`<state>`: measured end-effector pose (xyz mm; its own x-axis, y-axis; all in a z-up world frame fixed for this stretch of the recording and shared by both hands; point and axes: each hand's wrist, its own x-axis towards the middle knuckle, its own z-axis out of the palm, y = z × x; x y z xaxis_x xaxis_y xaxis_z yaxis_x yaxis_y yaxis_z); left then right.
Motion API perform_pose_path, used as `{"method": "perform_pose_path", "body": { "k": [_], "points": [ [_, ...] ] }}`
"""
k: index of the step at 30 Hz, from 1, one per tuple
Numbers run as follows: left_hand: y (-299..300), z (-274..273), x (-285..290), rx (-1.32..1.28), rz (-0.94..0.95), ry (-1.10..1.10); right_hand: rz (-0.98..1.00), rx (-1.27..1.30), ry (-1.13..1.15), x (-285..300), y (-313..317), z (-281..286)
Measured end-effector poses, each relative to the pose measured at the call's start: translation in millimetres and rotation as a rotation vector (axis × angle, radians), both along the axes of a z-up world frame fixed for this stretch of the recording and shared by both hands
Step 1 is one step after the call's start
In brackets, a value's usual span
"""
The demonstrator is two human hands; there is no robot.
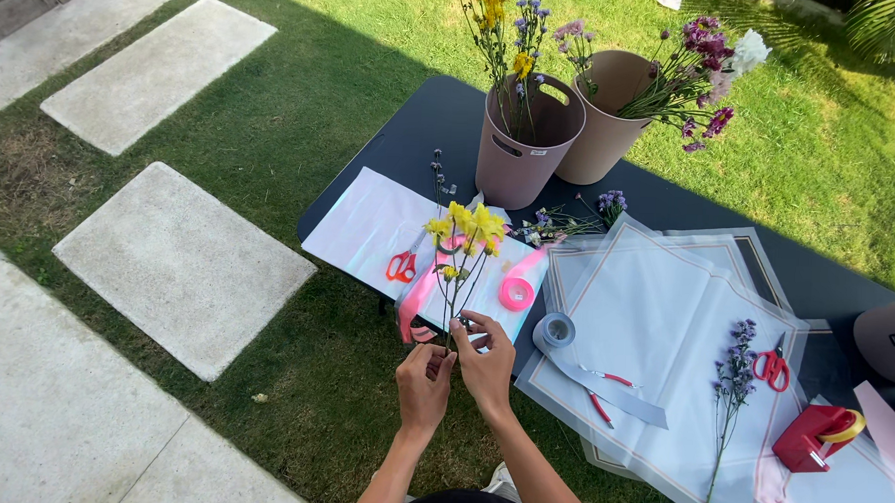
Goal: The person selects flowers from containers, trims the ends of the stems with shears, and wraps tape around the stems to secure the bundle.
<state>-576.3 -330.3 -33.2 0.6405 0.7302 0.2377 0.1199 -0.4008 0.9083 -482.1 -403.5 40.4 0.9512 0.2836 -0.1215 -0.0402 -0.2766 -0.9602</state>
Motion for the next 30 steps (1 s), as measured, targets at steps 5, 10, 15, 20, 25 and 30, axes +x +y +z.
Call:
{"method": "perform_pose_path", "body": {
  "k": [5, 10, 15, 20, 25, 30],
  "points": [
    [-22, 3, 11, 0.016, -0.031, -0.018, -0.036, 0.045, -0.047, 14, -18, -11],
    [-35, 13, 20, 0.004, -0.051, -0.060, -0.089, 0.370, 0.062, 17, -31, -29],
    [-50, 24, 20, -0.002, -0.091, -0.065, -0.098, 0.441, 0.045, 12, -46, -32],
    [-61, 27, 16, 0.010, -0.114, -0.074, -0.213, 0.593, 0.279, 11, -54, -45],
    [-65, 25, 11, -0.038, -0.153, -0.069, -0.215, 0.761, 0.554, 11, -67, -71],
    [-65, 14, 10, -0.059, -0.172, -0.062, -0.162, 0.695, 0.533, 15, -82, -79]
  ]
}}
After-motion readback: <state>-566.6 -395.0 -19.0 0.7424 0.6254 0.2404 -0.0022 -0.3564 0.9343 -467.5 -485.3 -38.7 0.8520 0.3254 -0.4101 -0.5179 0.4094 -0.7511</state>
